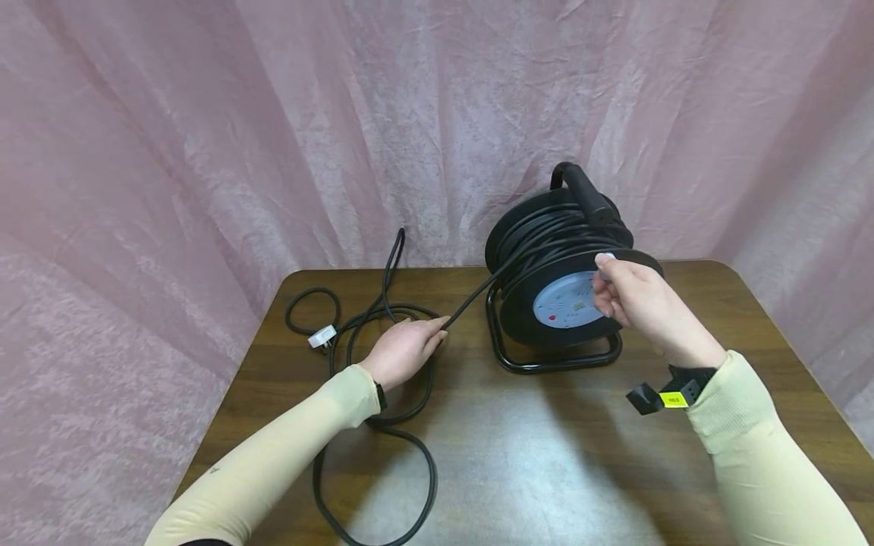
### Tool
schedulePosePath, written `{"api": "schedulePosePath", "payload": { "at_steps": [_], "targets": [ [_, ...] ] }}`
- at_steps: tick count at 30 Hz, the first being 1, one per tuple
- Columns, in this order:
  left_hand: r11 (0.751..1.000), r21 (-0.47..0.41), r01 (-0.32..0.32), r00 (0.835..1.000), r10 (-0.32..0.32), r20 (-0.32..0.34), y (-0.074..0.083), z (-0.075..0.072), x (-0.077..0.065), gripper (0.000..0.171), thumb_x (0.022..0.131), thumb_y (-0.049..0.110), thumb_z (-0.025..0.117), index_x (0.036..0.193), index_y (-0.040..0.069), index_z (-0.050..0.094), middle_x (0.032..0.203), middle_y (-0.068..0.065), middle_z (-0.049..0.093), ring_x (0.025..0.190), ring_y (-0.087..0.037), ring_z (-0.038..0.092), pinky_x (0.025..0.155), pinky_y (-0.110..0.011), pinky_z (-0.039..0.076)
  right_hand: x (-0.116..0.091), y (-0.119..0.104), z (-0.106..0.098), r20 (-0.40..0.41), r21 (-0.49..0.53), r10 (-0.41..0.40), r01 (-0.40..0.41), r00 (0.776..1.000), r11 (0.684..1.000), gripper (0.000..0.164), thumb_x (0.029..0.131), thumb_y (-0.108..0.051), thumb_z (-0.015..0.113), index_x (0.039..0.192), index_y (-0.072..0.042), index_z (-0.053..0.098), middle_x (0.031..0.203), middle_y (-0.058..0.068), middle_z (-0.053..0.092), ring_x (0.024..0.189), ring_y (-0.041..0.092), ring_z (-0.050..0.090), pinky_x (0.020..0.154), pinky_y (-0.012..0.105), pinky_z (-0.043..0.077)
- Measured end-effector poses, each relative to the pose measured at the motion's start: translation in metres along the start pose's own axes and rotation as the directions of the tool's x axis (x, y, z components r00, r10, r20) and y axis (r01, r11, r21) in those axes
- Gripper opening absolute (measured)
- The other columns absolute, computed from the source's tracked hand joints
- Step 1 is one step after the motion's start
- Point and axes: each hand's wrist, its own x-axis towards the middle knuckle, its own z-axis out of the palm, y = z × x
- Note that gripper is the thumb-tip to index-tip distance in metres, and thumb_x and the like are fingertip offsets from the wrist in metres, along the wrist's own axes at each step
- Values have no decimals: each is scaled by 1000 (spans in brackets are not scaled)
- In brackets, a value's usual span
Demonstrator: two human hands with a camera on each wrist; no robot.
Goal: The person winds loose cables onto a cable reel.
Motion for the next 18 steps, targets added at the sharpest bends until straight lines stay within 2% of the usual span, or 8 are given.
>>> {"api": "schedulePosePath", "payload": {
  "at_steps": [3,6,9,14,18],
  "targets": [
    [1000,7,3,1000,-3,3,-1,-1,-2,42,107,31,47,146,17,51,128,1,66,115,-14,61,113,-57,28,0,1,-1,-1,-19,-10,10,1000,1000,63,105,-56,35,100,5,50,67,6,47,53,14,37,46,30,31],
    [1000,11,5,1000,-5,10,-2,-1,-4,41,107,32,47,146,19,51,126,2,66,115,-13,61,114,-58,25,0,4,-3,3,-31,-15,15,1000,999,64,105,-56,34,100,6,50,68,7,48,52,14,37,46,31,30],
    [1000,12,-18,1000,18,16,-4,0,-5,41,107,31,47,145,16,52,126,0,67,115,-15,61,111,-51,34,0,6,-5,0,-41,-9,9,1000,999,64,105,-56,33,101,5,49,69,7,48,53,15,37,47,31,31],
    [999,5,-35,999,35,8,-8,2,-7,40,106,30,49,141,12,56,125,-4,67,111,-19,64,95,-38,51,-1,10,-9,-11,-53,0,0,1000,999,64,105,-56,32,104,6,49,70,7,49,53,15,38,49,31,32],
    [999,-6,-49,999,49,-16,-10,1,-7,37,106,30,50,136,12,60,122,-3,69,109,-18,65,103,-41,45,-1,12,-11,-22,-61,3,-4,1000,998,64,105,-57,32,103,5,48,70,7,50,53,13,39,49,31,33]
  ]
}}
